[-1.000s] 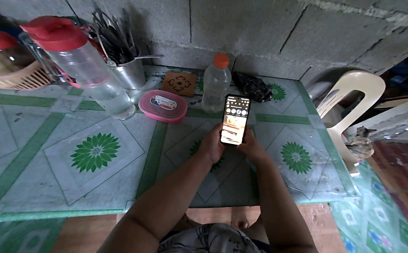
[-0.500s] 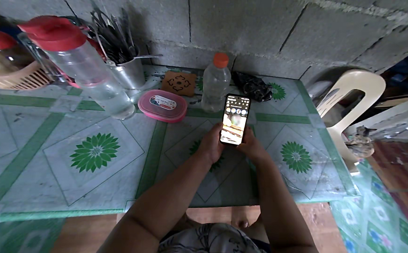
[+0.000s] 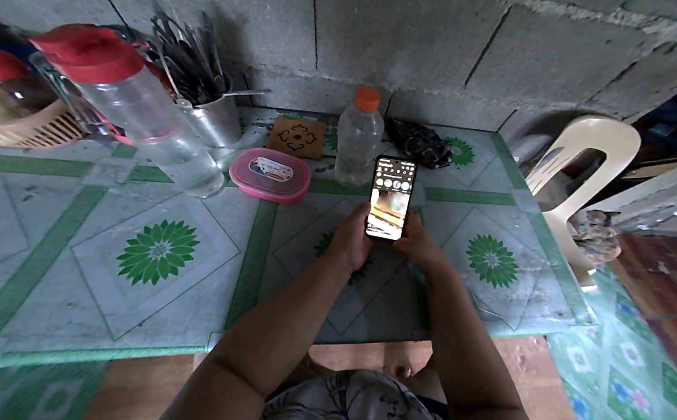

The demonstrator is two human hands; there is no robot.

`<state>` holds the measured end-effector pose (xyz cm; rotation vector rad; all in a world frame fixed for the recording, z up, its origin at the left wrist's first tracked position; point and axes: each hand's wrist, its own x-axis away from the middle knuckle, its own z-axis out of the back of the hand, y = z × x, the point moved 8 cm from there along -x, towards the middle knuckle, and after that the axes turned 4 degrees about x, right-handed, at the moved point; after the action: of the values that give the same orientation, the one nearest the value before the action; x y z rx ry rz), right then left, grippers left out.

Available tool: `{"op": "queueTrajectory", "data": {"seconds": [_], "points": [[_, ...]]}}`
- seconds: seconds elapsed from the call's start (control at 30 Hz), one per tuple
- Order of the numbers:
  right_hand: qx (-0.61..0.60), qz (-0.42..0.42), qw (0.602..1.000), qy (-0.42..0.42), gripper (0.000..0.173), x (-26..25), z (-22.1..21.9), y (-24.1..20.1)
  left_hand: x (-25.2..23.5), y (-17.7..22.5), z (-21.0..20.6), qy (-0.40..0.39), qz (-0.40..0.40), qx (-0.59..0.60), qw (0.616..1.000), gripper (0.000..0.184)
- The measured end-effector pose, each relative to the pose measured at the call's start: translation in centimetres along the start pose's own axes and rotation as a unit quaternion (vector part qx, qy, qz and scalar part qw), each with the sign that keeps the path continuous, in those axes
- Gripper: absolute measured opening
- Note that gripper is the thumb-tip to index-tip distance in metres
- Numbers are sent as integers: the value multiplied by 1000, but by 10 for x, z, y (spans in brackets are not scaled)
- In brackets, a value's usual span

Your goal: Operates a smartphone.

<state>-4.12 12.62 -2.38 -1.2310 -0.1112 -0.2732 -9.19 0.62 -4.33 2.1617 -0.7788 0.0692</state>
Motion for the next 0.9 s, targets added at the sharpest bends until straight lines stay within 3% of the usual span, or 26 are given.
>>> {"op": "queueTrajectory", "data": {"seconds": [0.27, 0.53, 0.9], "points": [[-15, 7, 1000, -6, 87, -1, 0, 2, -1, -1, 1, -1, 0, -1, 1000, 45], [-46, 22, 999, 3, 74, 0, 0, -2, -1, 0, 2, -7, -4, -17, 1000, 44], [-38, 13, 999, 13, 74, 0, 2, 0, 0, 1, -2, -9, -2, 2, 1000, 42]]}}
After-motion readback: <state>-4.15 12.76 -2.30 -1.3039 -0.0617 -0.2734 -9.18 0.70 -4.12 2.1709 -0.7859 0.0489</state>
